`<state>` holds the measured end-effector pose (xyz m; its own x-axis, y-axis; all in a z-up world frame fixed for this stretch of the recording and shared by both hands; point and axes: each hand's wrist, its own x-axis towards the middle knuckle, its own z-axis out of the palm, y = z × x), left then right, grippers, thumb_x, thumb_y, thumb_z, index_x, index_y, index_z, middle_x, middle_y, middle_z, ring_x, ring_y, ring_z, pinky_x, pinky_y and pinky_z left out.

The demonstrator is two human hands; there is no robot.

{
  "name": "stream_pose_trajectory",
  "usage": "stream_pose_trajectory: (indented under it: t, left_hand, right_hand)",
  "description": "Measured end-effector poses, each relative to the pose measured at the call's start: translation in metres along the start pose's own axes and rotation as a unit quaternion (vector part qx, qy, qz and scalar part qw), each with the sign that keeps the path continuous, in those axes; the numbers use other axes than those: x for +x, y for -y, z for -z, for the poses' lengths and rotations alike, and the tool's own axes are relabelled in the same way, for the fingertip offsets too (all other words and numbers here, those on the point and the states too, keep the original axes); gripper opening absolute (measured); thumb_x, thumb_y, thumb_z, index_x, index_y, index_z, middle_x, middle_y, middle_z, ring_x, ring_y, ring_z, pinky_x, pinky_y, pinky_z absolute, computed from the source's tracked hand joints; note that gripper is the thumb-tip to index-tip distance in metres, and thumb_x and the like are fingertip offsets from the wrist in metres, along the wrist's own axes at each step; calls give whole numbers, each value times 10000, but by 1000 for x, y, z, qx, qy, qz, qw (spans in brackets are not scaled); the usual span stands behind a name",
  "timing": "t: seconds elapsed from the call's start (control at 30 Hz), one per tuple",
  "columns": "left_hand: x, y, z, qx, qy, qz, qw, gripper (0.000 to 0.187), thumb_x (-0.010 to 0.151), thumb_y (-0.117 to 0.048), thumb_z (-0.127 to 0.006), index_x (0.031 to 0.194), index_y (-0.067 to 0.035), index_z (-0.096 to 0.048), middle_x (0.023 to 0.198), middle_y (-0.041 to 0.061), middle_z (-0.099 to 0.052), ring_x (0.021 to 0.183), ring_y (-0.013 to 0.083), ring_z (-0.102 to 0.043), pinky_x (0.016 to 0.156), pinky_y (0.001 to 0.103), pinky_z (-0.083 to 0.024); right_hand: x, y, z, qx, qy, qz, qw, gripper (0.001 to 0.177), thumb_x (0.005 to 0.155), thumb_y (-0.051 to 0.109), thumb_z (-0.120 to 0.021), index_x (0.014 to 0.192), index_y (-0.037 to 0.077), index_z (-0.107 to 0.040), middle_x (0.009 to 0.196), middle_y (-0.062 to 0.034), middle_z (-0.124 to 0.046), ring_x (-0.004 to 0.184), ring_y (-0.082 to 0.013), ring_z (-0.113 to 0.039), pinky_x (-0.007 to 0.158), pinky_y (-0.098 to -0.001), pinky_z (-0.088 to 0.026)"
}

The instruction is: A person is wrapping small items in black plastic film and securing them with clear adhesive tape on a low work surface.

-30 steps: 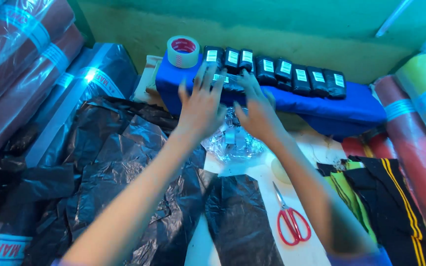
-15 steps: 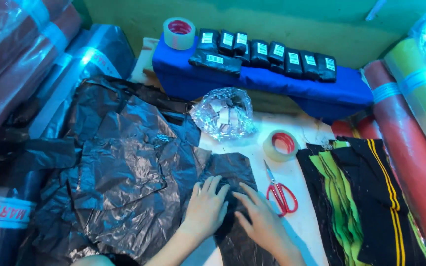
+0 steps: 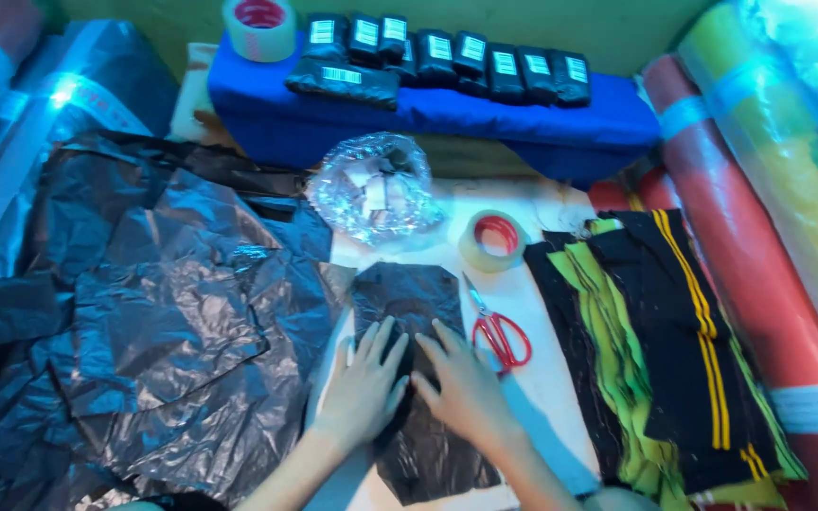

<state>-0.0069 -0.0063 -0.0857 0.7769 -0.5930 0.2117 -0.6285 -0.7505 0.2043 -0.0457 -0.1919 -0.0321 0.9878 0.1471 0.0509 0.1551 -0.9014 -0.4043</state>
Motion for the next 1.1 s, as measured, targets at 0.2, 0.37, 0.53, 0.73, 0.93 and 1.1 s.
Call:
stream_pose_trajectory:
  t: [0.2, 0.37, 0.53, 0.73, 0.93, 1.1]
  left_hand:
    - [10, -17, 17, -9, -33, 22, 999, 670, 856, -381, -659, 1459, -152, -477, 1603, 192, -312, 1371, 385, -369, 975, 597, -337]
    - [15, -59, 34, -92, 11, 29, 995, 475, 853, -290, -695, 1299, -152, -609, 1500, 136, -418, 1313, 356, -407, 958, 567, -370]
    - [53, -115, 30, -156, 9, 7, 988, 375, 903, -275, -670, 1226, -83, -667, 1386, 148, -526, 1260, 324, -477, 961, 490, -381]
    - [126, -174, -19, -325, -13, 4, 946, 176, 952, -193, -619, 1094, -170, -721, 1121, 117, -663, 1128, 397, -647, 914, 509, -528]
    - [181, -215, -19, -430, -26, 22, 902, 257, 947, -75, -543, 1139, -106, -711, 1109, 147, -674, 1091, 424, -662, 932, 490, -541]
    - [190, -228, -4, -470, -5, 57, 881, 357, 938, -48, -499, 1241, -68, -686, 1186, 248, -685, 1154, 488, -625, 983, 518, -522]
  right_hand:
    - [2, -74, 86, -29, -230, -154, 961, 293, 922, 244, -669, 1144, 53, -692, 1172, -112, -679, 1084, -307, -631, 903, -408, -517]
    - [-19, -135, 99, -3, -223, -345, 912, 468, 934, 397, -654, 1286, 91, -628, 1384, -244, -479, 1189, -458, -506, 994, -570, -441]
    - [-30, -176, 108, 70, -214, -415, 882, 619, 930, 440, -631, 1390, 36, -541, 1601, -305, -186, 1428, -500, -237, 1125, -642, -270]
    - [-32, -173, 112, 98, -111, -448, 882, 577, 991, 517, -525, 1509, 264, -525, 1712, -190, -185, 1570, -431, -183, 1185, -627, -284]
    - [-30, -164, 120, 136, -81, -452, 878, 617, 1052, 466, -393, 1594, 172, -402, 1742, -135, -91, 1599, -389, -63, 1247, -580, -167]
    - [-29, -147, 133, 137, -156, -461, 863, 567, 1113, 328, -306, 1586, 22, -371, 1688, -156, -255, 1550, -357, -255, 1217, -561, -248]
